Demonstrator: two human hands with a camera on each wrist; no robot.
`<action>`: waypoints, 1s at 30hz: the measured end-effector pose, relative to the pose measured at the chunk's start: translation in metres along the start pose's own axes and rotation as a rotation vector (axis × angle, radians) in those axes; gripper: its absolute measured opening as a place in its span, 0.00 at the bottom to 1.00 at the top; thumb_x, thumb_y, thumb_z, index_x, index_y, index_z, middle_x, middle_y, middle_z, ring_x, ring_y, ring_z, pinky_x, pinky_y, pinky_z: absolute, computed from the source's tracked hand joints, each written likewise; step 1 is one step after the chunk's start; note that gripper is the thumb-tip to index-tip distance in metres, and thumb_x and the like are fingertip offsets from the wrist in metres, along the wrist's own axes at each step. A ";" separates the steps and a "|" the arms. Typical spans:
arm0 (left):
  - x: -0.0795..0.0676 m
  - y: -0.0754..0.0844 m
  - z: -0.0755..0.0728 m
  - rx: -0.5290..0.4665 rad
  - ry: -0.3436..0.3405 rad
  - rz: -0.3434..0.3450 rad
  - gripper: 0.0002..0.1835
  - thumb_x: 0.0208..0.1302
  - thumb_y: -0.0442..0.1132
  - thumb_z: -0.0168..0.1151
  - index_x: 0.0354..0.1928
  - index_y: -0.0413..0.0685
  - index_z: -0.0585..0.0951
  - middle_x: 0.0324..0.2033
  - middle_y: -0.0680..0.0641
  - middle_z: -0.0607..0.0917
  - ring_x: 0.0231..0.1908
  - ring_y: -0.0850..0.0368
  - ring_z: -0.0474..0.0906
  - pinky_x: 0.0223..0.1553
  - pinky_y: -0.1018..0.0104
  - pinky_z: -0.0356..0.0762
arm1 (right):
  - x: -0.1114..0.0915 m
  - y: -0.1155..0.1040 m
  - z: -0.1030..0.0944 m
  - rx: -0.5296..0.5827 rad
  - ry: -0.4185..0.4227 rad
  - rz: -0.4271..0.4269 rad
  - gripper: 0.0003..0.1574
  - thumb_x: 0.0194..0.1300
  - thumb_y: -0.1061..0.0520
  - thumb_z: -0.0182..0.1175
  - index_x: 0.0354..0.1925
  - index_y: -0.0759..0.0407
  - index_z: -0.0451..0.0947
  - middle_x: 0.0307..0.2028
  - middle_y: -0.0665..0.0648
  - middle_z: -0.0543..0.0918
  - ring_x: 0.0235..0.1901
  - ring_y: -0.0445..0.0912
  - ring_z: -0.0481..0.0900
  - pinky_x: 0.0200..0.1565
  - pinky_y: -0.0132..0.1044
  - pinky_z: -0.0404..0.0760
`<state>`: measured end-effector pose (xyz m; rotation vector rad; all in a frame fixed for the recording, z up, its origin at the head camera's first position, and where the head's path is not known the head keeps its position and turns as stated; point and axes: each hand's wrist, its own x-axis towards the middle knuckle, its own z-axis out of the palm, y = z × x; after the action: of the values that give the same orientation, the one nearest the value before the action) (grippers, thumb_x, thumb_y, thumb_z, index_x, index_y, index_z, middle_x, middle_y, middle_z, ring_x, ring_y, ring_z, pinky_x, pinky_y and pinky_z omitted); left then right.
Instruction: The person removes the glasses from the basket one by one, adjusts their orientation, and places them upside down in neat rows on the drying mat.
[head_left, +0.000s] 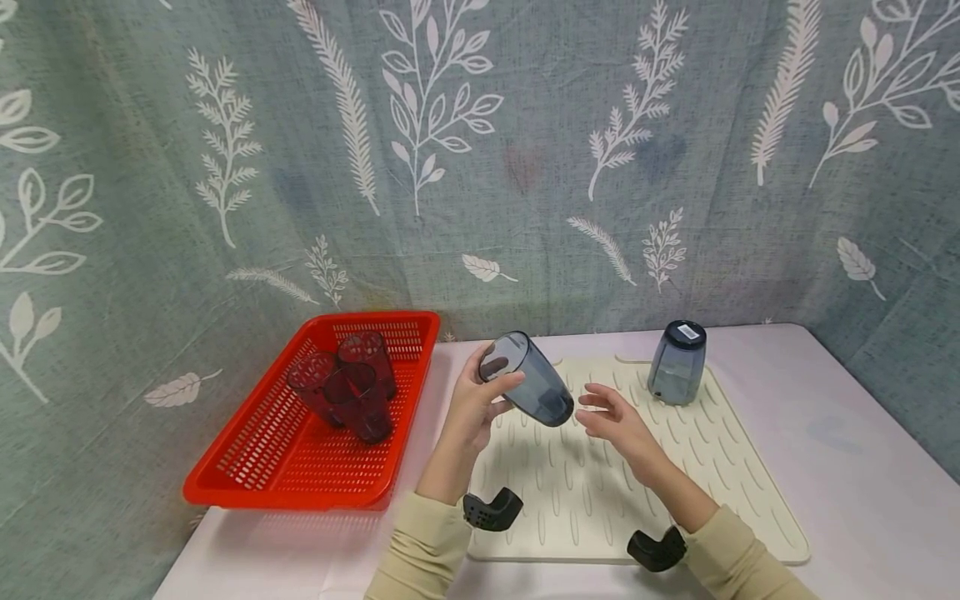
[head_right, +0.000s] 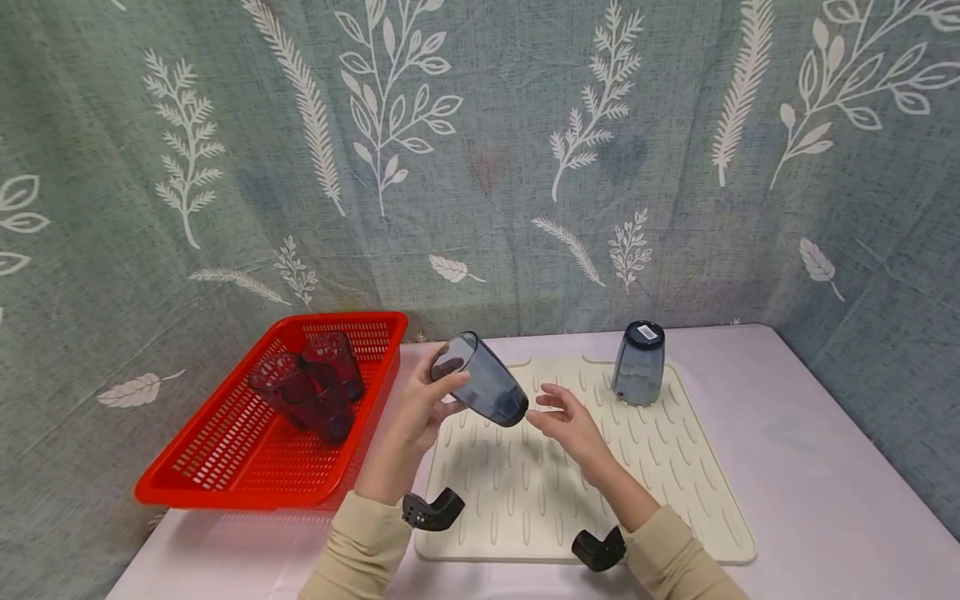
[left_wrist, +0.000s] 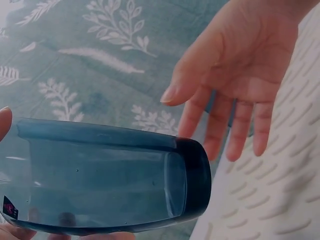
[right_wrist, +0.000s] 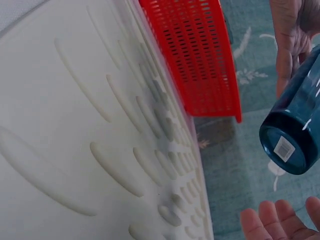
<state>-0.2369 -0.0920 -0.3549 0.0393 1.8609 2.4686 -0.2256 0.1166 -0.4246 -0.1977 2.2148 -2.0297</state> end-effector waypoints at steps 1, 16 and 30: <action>0.000 -0.001 0.001 -0.005 -0.006 0.001 0.38 0.50 0.31 0.63 0.66 0.48 0.60 0.56 0.38 0.68 0.46 0.49 0.72 0.45 0.52 0.76 | 0.000 0.000 0.000 0.001 0.000 0.000 0.39 0.64 0.53 0.55 0.67 0.60 0.52 0.61 0.66 0.64 0.58 0.58 0.66 0.54 0.46 0.72; -0.001 -0.019 0.006 -0.049 -0.079 0.006 0.40 0.50 0.31 0.62 0.66 0.45 0.59 0.57 0.35 0.66 0.44 0.52 0.74 0.40 0.57 0.78 | 0.001 0.003 0.003 0.026 -0.021 -0.022 0.39 0.64 0.51 0.54 0.67 0.60 0.52 0.63 0.67 0.59 0.61 0.60 0.63 0.57 0.49 0.69; 0.000 -0.019 0.010 -0.193 -0.122 0.035 0.40 0.49 0.31 0.58 0.67 0.44 0.56 0.53 0.41 0.67 0.49 0.50 0.70 0.49 0.43 0.71 | 0.001 -0.004 0.006 0.258 -0.035 -0.014 0.36 0.68 0.55 0.49 0.67 0.63 0.48 0.63 0.65 0.57 0.50 0.42 0.69 0.52 0.41 0.73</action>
<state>-0.2361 -0.0770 -0.3708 0.2114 1.5820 2.5915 -0.2259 0.1103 -0.4211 -0.2201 1.9120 -2.2734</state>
